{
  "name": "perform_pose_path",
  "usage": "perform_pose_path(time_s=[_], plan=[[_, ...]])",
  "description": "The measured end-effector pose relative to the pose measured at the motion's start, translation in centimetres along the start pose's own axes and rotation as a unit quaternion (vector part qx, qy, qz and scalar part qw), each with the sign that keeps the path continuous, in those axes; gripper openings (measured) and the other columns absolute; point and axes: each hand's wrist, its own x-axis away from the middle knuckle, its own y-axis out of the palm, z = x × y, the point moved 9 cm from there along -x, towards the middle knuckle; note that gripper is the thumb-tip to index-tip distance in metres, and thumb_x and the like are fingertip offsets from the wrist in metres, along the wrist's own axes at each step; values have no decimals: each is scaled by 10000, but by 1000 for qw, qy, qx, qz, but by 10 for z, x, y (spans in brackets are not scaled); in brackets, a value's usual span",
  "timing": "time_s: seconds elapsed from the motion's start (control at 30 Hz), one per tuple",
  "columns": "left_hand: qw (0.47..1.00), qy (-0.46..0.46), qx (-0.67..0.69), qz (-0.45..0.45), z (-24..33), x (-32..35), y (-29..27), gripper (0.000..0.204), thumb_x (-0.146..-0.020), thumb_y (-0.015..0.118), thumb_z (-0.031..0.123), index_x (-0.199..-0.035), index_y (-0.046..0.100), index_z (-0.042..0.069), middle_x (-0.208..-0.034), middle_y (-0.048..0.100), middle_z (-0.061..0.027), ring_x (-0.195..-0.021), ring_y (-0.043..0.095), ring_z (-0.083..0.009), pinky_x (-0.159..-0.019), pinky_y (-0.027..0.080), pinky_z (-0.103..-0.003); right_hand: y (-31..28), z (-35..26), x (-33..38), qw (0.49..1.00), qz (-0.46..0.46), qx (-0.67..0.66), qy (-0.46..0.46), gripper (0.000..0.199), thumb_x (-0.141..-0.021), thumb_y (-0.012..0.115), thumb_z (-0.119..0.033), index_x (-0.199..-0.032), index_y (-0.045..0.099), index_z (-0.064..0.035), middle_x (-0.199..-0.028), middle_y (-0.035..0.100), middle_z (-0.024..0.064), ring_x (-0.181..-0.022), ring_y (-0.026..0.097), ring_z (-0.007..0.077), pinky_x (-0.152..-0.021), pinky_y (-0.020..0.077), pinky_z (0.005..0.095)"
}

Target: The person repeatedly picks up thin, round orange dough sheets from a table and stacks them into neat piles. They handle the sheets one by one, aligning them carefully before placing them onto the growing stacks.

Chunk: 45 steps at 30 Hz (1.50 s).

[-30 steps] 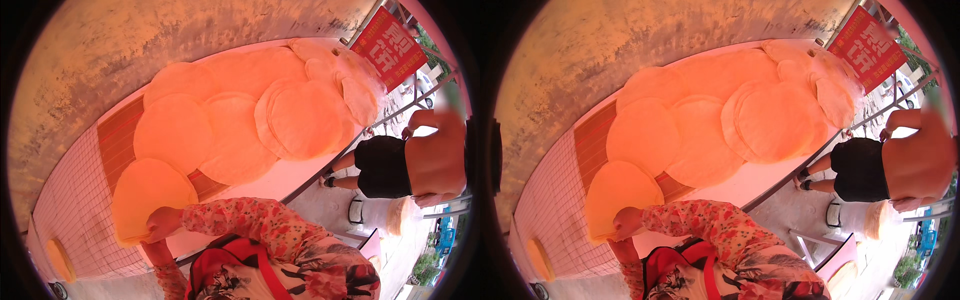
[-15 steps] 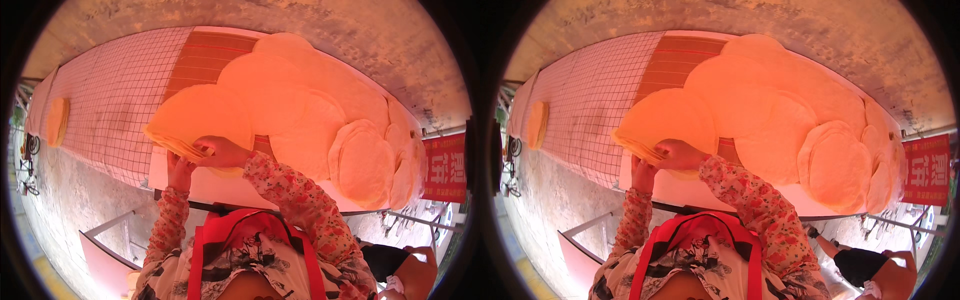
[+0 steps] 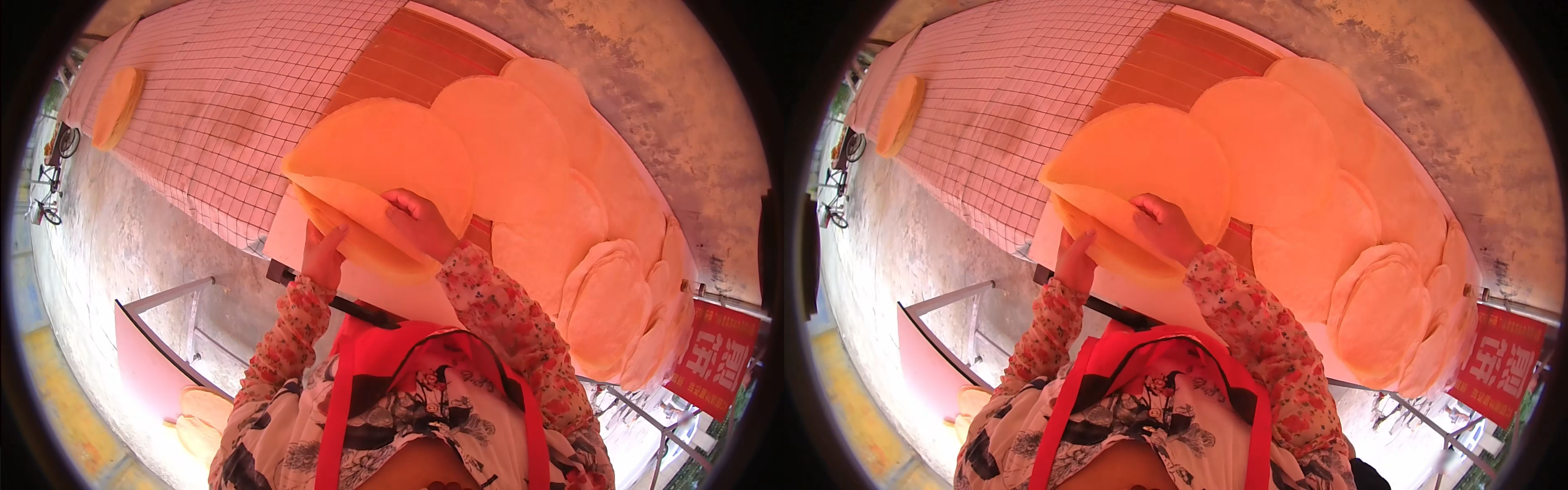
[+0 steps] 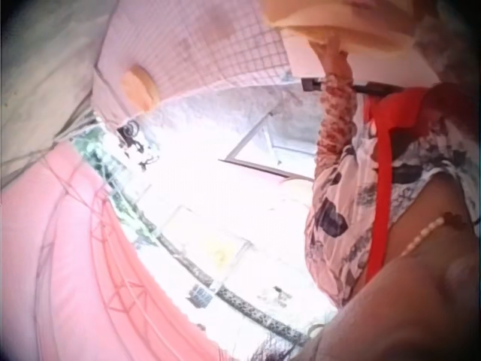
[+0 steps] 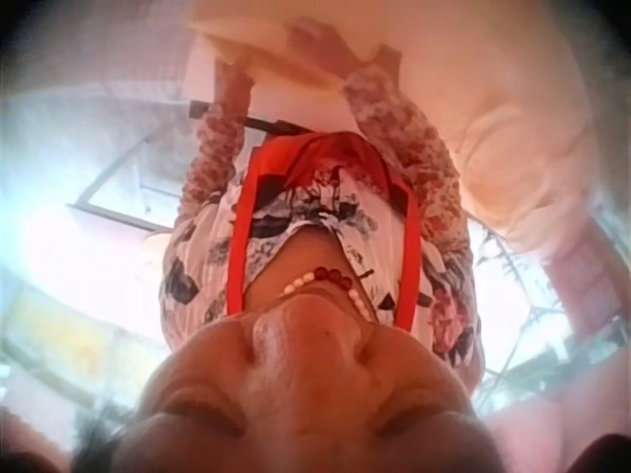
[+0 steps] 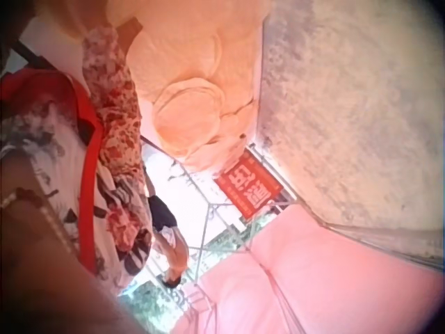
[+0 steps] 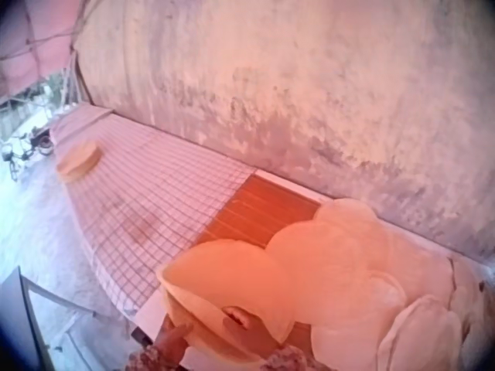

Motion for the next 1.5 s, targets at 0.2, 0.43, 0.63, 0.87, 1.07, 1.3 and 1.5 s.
perform_pose_path(time_s=[0.2, 0.43, 0.63, 0.87, 1.07, 1.3, 1.5], plan=[[999, 34, -25, 17, -7, -15, -2, 482, -863, 595, 29, -1299, 394, 64, -1191, 537, -86, -1074, 568, -232, -847, 524, -325, 29, -32, 21, 951, -14, 289, -111, 529, -833, 640, -298, -1247, 473, -15, -1092, 608, 202, -1025, 596, 340, -870, 467, 402], [998, 30, -49, 12, -25, -24, -31, 598, -807, 457, -60, -1383, 329, 38, -1318, 470, -129, -1194, 493, -287, -979, 457, -403, -53, -81, 14, 974, -42, 172, -143, 479, -788, 558, -128, -1252, 510, -19, -979, 652, 147, -902, 635, 253, -801, 484, 362], [989, 65, -133, -10, 45, -27, 52, 606, -788, 445, -52, -1378, 336, 37, -1319, 463, -138, -1200, 478, -290, -978, 459, -407, -299, -222, 107, 960, 82, -50, -262, 394, -865, 575, -12, -1256, 527, 2, -1070, 647, 22, -904, 605, 71, -791, 507, 251], [950, 168, -258, -56, 123, -34, 249, 600, -805, 464, -16, -1388, 333, 40, -1297, 482, -129, -1164, 501, -255, -951, 459, -354, -625, -188, 399, 823, 400, -197, -351, 234, -854, 570, 19, -1084, 575, -23, -998, 648, 66, -859, 634, 163, -731, 534, 292], [877, 183, -416, -155, 116, -78, 407, 625, -757, 483, -1, -1370, 365, 36, -1196, 534, -109, -1049, 556, -235, -879, 484, -325, -763, 106, 556, 744, 647, -103, -132, 179, -865, 577, -56, -1042, 555, -59, -926, 647, 69, -778, 632, 216, -618, 511, 300], [852, 21, -448, -269, 17, -115, 600, 569, -776, 498, 24, -1336, 393, 13, -1155, 581, -152, -940, 625, -264, -755, 555, -407, -776, 127, 578, 817, 513, 235, -120, 254, -913, 541, -135, -1104, 518, 30, -1042, 617, 104, -904, 622, 293, -839, 500, 371], [820, -41, -462, -337, -46, -83, 730, 520, -817, 467, 21, -1332, 405, -1, -1219, 570, -158, -1043, 613, -264, -886, 525, -397, -744, 84, 559, 785, 445, -372, -217, 351, -923, 529, -136, -1192, 453, 76, -1166, 574, 153, -978, 621, 255, -861, 520, 341]])
